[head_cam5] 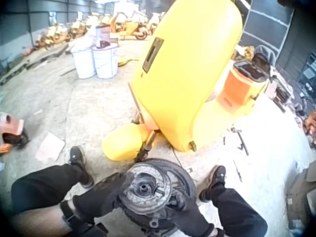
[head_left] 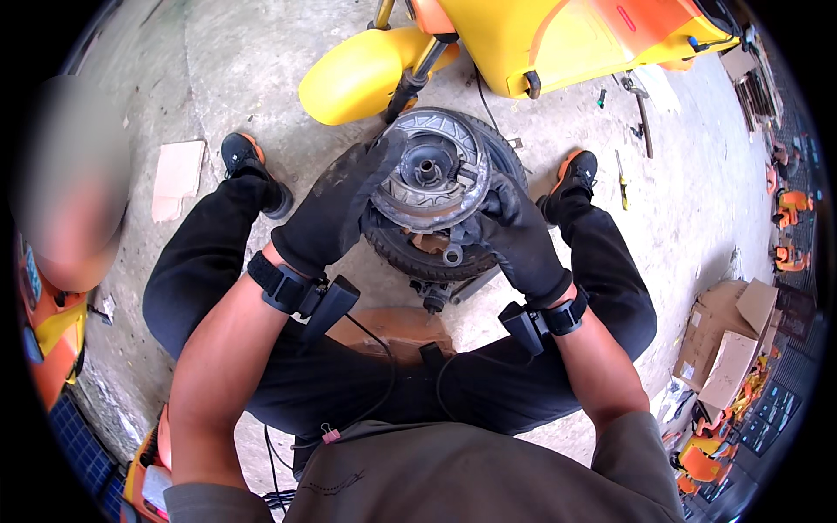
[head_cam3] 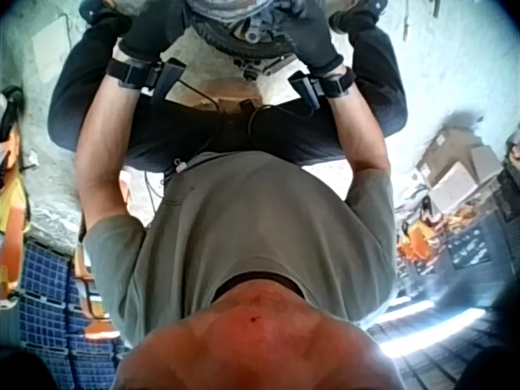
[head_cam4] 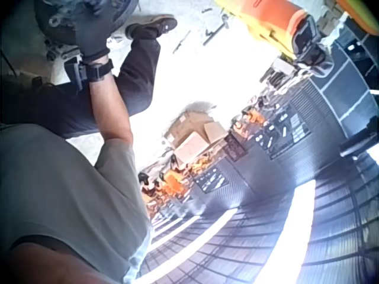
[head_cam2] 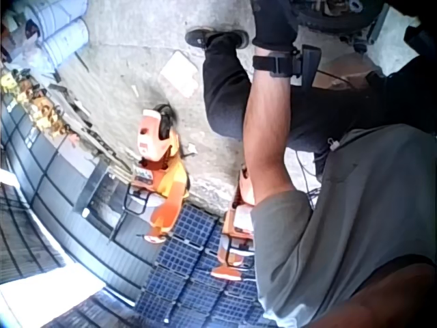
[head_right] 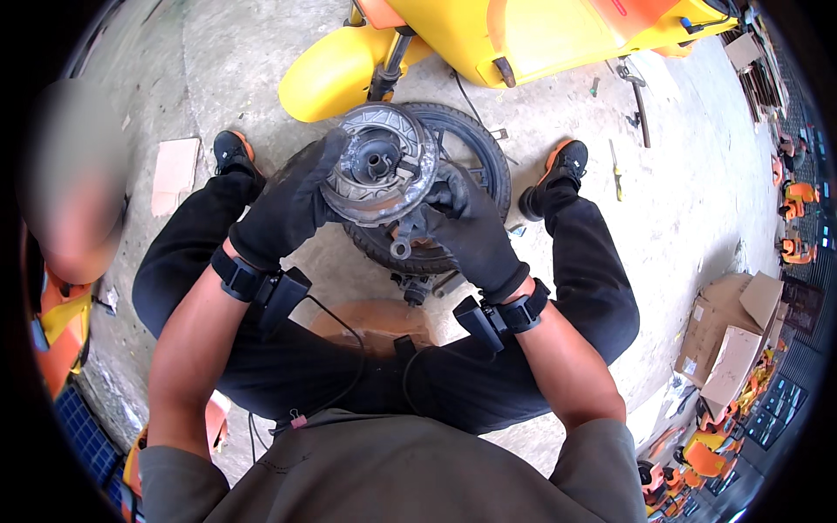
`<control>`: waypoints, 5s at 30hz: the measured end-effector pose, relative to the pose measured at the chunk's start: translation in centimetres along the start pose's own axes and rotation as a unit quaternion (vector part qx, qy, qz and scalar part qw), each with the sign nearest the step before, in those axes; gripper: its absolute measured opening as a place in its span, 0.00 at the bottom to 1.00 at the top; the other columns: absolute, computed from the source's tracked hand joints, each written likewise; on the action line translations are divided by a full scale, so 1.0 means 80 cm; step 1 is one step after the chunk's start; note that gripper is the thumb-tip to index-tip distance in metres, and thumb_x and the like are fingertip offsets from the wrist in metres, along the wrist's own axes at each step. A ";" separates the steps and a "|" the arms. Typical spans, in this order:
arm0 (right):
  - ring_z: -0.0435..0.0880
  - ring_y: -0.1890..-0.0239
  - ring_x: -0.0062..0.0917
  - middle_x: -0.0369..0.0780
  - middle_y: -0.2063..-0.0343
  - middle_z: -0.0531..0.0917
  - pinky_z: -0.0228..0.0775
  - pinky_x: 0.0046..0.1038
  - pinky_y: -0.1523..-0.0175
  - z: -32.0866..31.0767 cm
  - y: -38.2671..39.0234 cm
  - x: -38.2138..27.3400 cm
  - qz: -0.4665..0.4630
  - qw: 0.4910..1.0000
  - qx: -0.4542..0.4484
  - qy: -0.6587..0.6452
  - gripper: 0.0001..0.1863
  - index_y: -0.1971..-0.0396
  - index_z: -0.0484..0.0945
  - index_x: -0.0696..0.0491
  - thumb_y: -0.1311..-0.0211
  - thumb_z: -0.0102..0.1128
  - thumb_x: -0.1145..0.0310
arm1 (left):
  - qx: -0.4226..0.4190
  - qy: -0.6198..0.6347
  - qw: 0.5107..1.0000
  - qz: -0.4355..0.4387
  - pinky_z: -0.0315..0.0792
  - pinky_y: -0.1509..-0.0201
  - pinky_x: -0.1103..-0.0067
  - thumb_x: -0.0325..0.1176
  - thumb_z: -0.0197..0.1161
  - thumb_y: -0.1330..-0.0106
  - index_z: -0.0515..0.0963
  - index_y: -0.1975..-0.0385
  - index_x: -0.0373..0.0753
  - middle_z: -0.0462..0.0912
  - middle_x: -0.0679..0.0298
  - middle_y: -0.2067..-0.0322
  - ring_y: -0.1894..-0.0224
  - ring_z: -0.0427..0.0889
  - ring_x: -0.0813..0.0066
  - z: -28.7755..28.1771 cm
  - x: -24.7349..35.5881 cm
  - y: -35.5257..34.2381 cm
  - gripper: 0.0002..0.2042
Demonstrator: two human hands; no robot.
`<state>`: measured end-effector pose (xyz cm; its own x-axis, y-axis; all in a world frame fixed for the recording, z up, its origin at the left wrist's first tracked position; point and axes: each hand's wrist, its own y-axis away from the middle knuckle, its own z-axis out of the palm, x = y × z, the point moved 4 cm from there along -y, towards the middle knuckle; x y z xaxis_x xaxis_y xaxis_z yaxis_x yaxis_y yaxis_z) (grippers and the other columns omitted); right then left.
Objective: The person removes a brake assembly from a wheel, handles a brake shoe component, and then places the brake hub assembly back onto the wheel hub.
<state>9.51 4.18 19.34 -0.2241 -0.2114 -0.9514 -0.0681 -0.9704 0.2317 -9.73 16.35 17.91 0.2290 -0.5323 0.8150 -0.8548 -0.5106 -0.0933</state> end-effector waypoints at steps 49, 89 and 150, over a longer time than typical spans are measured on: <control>0.72 0.47 0.19 0.38 0.47 0.73 0.65 0.22 0.44 -0.012 -0.004 -0.016 -0.038 0.997 0.017 -0.060 0.32 0.38 0.58 0.58 0.44 0.56 0.79 | 0.063 0.290 0.952 -0.073 0.61 0.37 0.79 0.32 0.53 0.34 0.59 0.38 0.33 0.68 0.58 0.43 0.42 0.67 0.76 -0.032 0.072 -0.019 0.25; 0.75 0.53 0.18 0.39 0.51 0.74 0.69 0.22 0.48 0.019 0.009 -0.039 0.056 0.990 -0.037 -0.125 0.33 0.36 0.54 0.57 0.41 0.55 0.78 | 0.030 0.316 0.943 -0.099 0.69 0.44 0.73 0.31 0.60 0.39 0.73 0.48 0.36 0.69 0.52 0.45 0.45 0.72 0.62 0.006 0.044 -0.017 0.18; 0.75 0.48 0.32 0.43 0.50 0.76 0.67 0.31 0.43 0.004 0.021 -0.027 -0.059 0.974 -0.026 0.217 0.27 0.46 0.69 0.56 0.48 0.65 0.76 | -0.033 0.515 0.825 -0.231 0.74 0.80 0.83 0.37 0.55 0.35 0.71 0.55 0.33 0.79 0.61 0.75 0.82 0.80 0.77 0.012 0.097 -0.008 0.15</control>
<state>9.59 3.01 21.82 0.2144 -0.1171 -0.9697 -0.0174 -0.9931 0.1161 -6.96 11.91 23.72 0.0490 0.5827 0.8112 -0.8188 -0.4417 0.3667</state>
